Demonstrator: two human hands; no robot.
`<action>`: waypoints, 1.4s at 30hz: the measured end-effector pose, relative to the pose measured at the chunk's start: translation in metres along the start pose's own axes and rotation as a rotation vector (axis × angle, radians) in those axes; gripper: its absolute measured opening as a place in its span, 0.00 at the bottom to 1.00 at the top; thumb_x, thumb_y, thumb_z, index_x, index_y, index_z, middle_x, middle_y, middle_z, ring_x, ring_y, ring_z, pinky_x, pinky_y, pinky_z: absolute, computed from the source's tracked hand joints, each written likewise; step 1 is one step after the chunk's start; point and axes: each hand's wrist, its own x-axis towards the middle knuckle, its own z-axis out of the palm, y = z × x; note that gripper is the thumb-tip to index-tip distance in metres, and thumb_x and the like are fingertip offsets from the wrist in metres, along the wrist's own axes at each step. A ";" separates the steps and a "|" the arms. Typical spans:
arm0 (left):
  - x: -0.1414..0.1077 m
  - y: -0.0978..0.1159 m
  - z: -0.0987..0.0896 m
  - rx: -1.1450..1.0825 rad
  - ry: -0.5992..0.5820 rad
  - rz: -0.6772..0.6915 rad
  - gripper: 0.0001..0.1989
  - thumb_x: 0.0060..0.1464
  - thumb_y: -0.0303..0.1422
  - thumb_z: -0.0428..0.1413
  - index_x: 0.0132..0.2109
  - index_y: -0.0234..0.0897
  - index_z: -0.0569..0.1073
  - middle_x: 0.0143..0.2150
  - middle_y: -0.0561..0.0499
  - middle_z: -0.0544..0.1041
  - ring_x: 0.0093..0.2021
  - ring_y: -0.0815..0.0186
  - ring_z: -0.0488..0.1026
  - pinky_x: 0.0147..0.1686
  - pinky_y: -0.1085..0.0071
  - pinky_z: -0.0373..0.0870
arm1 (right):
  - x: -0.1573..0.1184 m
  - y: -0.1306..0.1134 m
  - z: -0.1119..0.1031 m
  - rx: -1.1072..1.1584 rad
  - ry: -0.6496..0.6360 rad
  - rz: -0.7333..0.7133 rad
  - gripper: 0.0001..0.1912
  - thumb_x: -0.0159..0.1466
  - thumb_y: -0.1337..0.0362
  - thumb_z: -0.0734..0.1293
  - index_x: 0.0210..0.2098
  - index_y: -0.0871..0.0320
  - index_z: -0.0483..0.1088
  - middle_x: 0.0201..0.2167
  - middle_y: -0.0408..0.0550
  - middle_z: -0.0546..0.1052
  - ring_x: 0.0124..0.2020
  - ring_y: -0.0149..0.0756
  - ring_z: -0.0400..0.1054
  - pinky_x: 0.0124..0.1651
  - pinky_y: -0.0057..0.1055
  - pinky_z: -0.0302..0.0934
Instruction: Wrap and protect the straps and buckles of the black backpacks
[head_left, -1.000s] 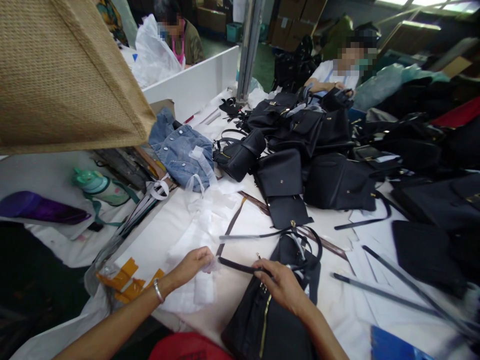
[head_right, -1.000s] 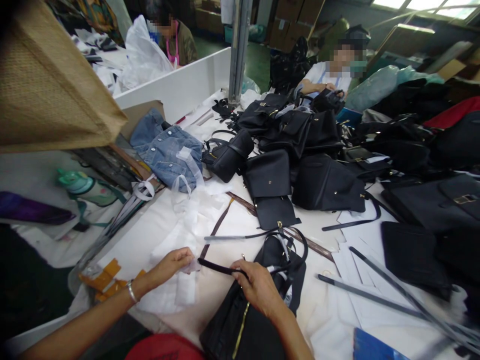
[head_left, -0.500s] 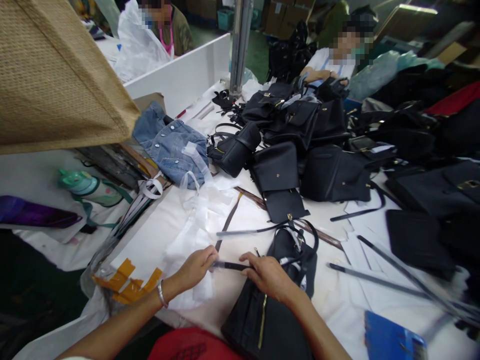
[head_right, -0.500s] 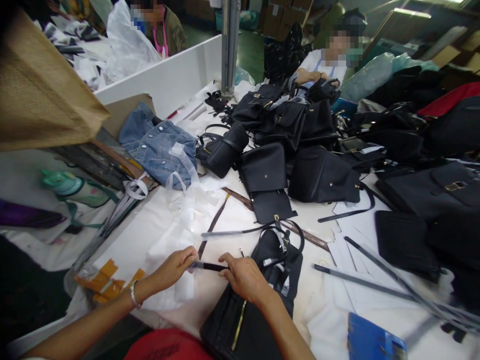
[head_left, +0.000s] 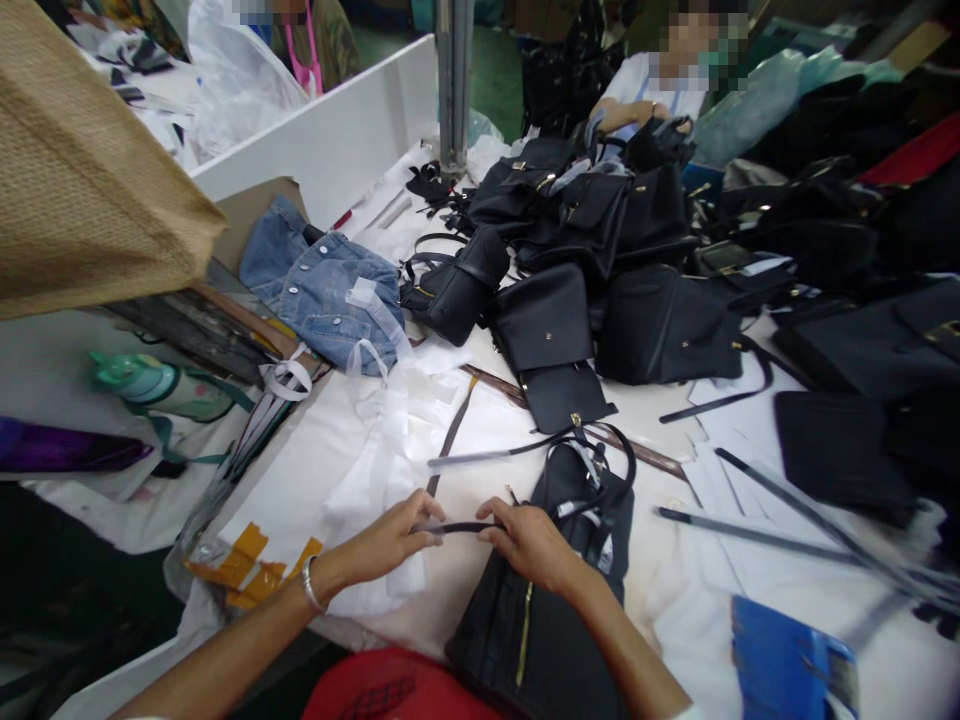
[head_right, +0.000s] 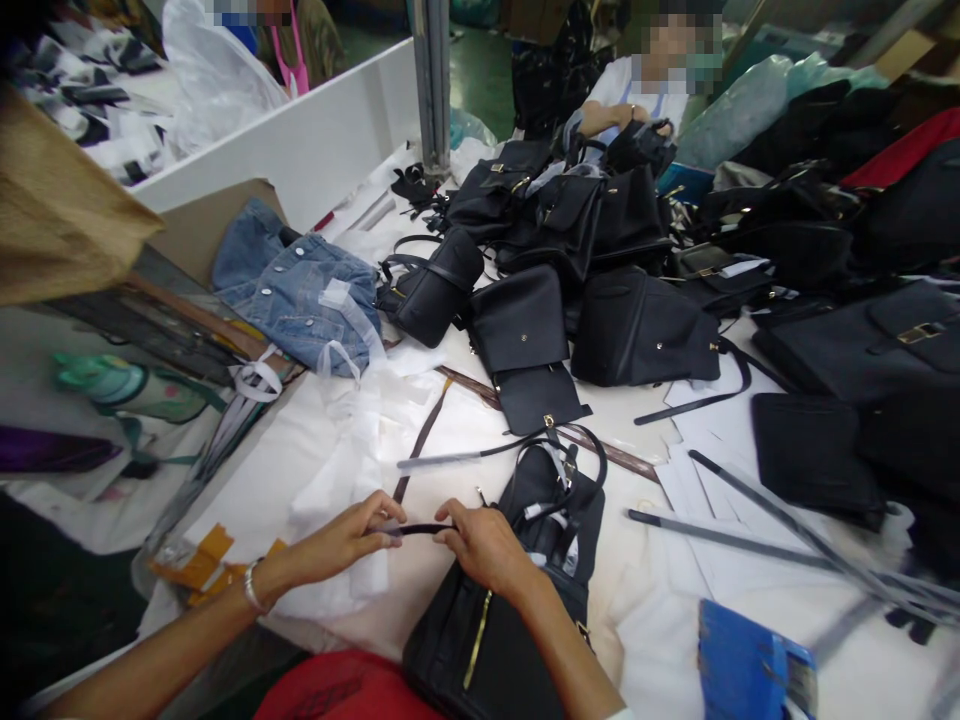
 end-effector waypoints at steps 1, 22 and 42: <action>0.001 -0.002 -0.001 -0.019 0.011 -0.013 0.09 0.53 0.33 0.56 0.42 0.37 0.67 0.42 0.48 0.75 0.38 0.63 0.74 0.40 0.67 0.67 | -0.001 0.001 0.001 0.004 -0.001 0.001 0.13 0.67 0.57 0.59 0.49 0.53 0.66 0.25 0.42 0.74 0.29 0.34 0.68 0.33 0.26 0.51; 0.055 0.019 0.041 0.418 0.113 -0.018 0.05 0.56 0.32 0.48 0.31 0.39 0.64 0.22 0.58 0.71 0.24 0.67 0.70 0.29 0.72 0.60 | -0.009 0.041 0.006 -0.031 0.159 -0.001 0.09 0.65 0.60 0.62 0.43 0.57 0.66 0.37 0.49 0.74 0.42 0.40 0.66 0.47 0.33 0.54; 0.160 -0.002 0.067 0.811 0.348 0.292 0.08 0.58 0.27 0.49 0.36 0.35 0.73 0.53 0.42 0.68 0.53 0.53 0.62 0.50 0.58 0.60 | 0.070 0.105 0.008 -0.452 0.241 0.227 0.18 0.64 0.63 0.63 0.54 0.52 0.62 0.44 0.52 0.68 0.40 0.41 0.66 0.41 0.33 0.57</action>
